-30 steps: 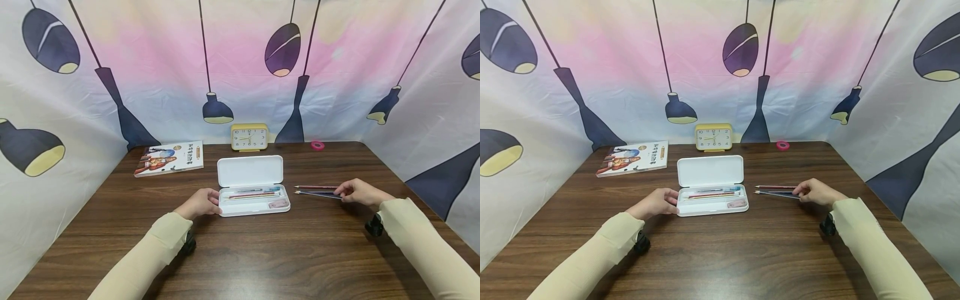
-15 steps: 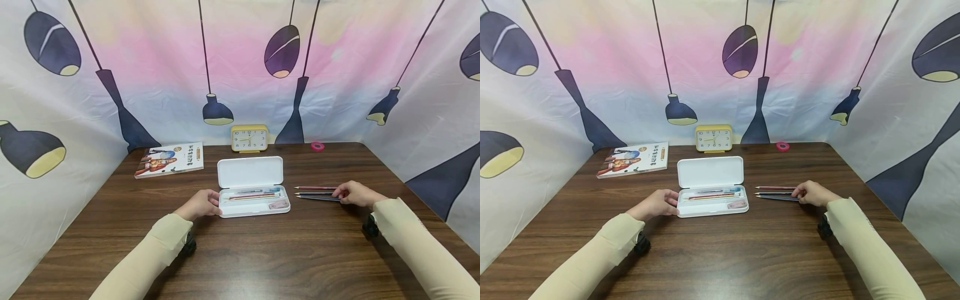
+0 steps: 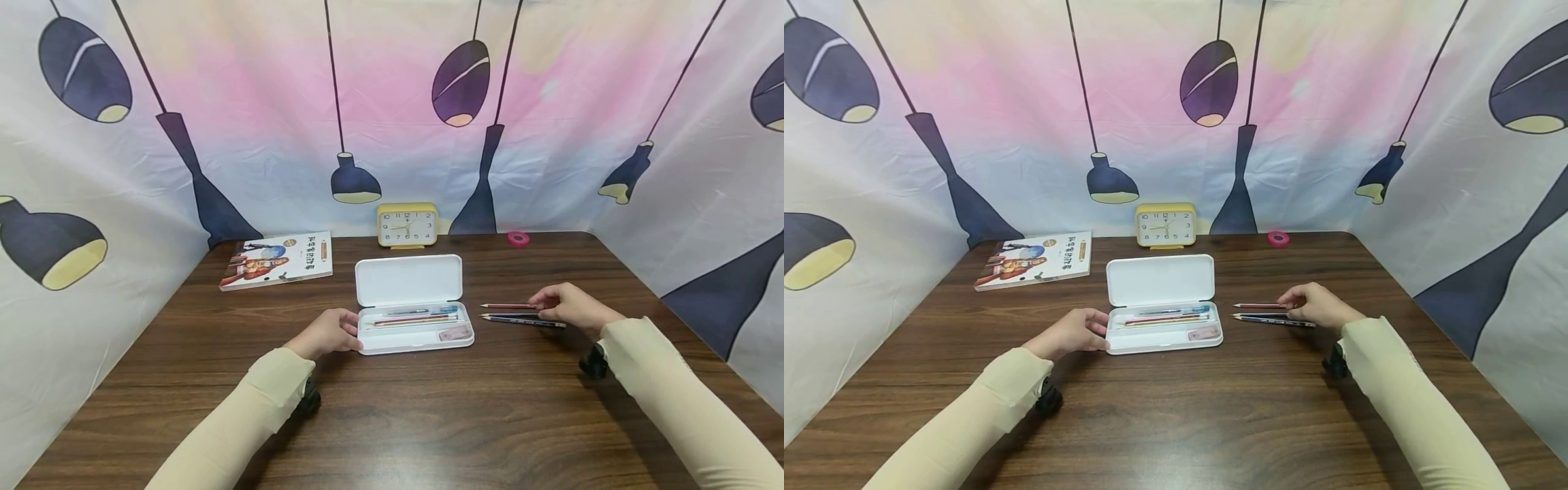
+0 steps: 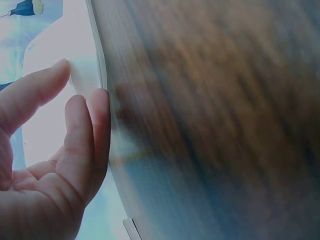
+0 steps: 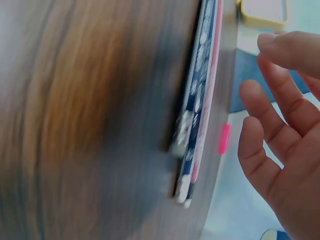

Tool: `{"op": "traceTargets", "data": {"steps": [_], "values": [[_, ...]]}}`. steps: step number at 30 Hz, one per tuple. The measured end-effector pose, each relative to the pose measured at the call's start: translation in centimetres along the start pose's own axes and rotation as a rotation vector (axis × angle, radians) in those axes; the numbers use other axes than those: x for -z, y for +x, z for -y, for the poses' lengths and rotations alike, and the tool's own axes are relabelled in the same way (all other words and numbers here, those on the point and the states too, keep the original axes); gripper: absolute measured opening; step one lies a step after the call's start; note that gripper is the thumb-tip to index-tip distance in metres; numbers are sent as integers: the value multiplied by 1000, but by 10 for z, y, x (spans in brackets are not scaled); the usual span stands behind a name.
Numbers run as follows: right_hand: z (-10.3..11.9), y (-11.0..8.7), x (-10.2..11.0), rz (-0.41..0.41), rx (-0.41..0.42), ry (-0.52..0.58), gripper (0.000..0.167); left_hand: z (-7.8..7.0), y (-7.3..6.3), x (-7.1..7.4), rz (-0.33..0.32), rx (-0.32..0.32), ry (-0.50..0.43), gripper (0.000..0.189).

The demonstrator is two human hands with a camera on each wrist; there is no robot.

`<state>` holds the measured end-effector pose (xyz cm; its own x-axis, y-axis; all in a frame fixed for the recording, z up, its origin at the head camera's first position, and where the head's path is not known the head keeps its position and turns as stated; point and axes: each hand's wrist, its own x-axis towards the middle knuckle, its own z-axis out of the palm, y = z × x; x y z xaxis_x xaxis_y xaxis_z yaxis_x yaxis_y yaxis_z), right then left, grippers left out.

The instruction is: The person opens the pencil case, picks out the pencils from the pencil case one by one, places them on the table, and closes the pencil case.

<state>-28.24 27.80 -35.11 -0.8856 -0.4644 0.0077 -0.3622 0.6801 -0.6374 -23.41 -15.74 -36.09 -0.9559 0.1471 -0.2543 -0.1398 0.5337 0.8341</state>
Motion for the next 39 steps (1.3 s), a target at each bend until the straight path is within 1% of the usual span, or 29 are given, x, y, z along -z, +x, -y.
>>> {"op": "traceTargets", "data": {"steps": [3, 9, 13, 18, 21, 25, 29, 33, 39], "values": [[8, 3, -2, -7, 8, -3, 24, 1, 0, 0, 3, -1, -2, 50], [23, 12, -8, -17, 52, -4, 25, 1, 2, 0, -1, 6, -2, 50], [29, 18, -11, -19, 78, -8, 26, 1, 2, 0, -3, 15, -5, 50], [37, 25, -16, -22, 101, 5, 26, 0, 1, 1, 3, 8, -11, 50], [42, 29, -20, -15, 108, 23, 27, -1, 1, 1, 8, 2, -8, 50], [49, 35, -26, 1, 139, 34, 27, 0, 1, 1, 7, 6, -6, 51], [57, 42, -32, 7, 183, 23, 27, 0, 2, 1, 3, 9, -11, 50], [66, 47, -36, 19, 204, 17, 26, 1, 2, 0, -5, 4, -19, 49], [76, 53, -44, 41, 195, 30, 25, 1, 2, -1, -10, -11, -21, 49]]}}
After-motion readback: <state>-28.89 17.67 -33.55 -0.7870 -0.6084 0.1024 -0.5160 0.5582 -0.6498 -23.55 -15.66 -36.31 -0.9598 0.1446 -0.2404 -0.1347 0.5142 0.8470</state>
